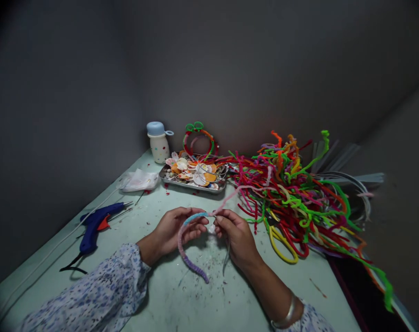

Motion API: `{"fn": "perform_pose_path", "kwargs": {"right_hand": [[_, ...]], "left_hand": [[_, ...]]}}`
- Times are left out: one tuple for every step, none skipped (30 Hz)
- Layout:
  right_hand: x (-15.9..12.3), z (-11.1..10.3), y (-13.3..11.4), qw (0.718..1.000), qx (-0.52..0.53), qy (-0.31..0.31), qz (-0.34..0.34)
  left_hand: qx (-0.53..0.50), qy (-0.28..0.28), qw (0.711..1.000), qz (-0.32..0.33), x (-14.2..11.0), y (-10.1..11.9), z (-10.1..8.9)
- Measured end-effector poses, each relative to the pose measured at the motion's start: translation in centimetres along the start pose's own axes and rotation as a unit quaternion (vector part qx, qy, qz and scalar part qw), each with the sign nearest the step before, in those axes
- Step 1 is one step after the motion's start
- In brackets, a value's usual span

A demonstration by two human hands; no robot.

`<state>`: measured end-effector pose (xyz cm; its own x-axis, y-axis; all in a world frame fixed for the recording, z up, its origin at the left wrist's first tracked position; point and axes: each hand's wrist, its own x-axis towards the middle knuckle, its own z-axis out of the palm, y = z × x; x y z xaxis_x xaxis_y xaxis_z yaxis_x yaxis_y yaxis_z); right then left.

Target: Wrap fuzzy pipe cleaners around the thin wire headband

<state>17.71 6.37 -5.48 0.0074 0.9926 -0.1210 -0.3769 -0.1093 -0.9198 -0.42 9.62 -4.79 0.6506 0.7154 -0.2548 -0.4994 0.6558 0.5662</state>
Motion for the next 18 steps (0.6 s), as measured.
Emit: {"fn": "perform_pose_path", "kwargs": {"right_hand": [[-0.1, 0.1, -0.1, 1.0, 0.021, -0.002, 0.009], [-0.2, 0.2, -0.3, 0.999, 0.038, -0.006, 0.019], [-0.3, 0.3, -0.3, 0.998, 0.05, -0.014, 0.03], [-0.4, 0.4, -0.4, 0.997, 0.056, -0.023, 0.04], [-0.5, 0.4, -0.4, 0.997, 0.056, -0.034, 0.049], [-0.5, 0.4, -0.4, 0.996, 0.052, -0.044, 0.056], [-0.5, 0.4, -0.3, 0.996, 0.047, -0.05, 0.06], [-0.5, 0.4, -0.3, 0.996, 0.044, -0.054, 0.062], [-0.5, 0.4, -0.2, 0.996, 0.044, -0.056, 0.062], [-0.5, 0.4, -0.1, 0.995, 0.047, -0.059, 0.062], [-0.6, 0.5, 0.0, 0.995, 0.051, -0.063, 0.061], [-0.6, 0.5, 0.1, 0.995, 0.053, -0.067, 0.058], [-0.7, 0.6, 0.2, 0.995, 0.05, -0.072, 0.053], [-0.7, 0.7, 0.3, 0.995, 0.043, -0.078, 0.048], [-0.8, 0.8, 0.4, 0.995, 0.03, -0.084, 0.039], [-0.8, 0.9, 0.4, 0.996, 0.014, -0.09, 0.025], [-0.9, 1.0, 0.5, 0.995, -0.006, -0.096, 0.009], [-0.9, 1.1, 0.4, 0.994, -0.029, -0.102, -0.007]], "left_hand": [[-0.003, -0.005, 1.0, -0.002, 0.0, 0.0, -0.1], [0.002, -0.01, 1.0, -0.002, 0.0, 0.0, -0.1], [0.013, -0.016, 1.0, -0.001, 0.0, -0.1, -0.1], [0.03, -0.021, 0.999, 0.001, -0.1, -0.2, 0.0], [0.049, -0.026, 0.998, 0.001, -0.1, -0.4, 0.0], [0.07, -0.028, 0.997, 0.003, -0.1, -0.5, 0.1], [0.092, -0.025, 0.995, 0.01, -0.1, -0.6, 0.2], [0.113, -0.019, 0.993, 0.026, -0.1, -0.8, 0.3], [0.137, -0.011, 0.989, 0.047, -0.1, -0.9, 0.4], [0.163, -0.004, 0.984, 0.072, -0.1, -1.0, 0.5], [0.191, 0.0, 0.977, 0.097, -0.1, -1.1, 0.6], [0.217, 0.001, 0.969, 0.116, -0.2, -1.2, 0.8], [0.238, 0.001, 0.962, 0.13, -0.2, -1.3, 0.9], [0.254, 0.002, 0.957, 0.141, -0.3, -1.4, 1.0], [0.263, 0.004, 0.953, 0.152, -0.3, -1.5, 1.1], [0.264, 0.007, 0.951, 0.163, -0.4, -1.5, 1.2], [0.263, 0.01, 0.949, 0.172, -0.4, -1.5, 1.3], [0.268, 0.018, 0.946, 0.183, -0.5, -1.4, 1.4]]}}
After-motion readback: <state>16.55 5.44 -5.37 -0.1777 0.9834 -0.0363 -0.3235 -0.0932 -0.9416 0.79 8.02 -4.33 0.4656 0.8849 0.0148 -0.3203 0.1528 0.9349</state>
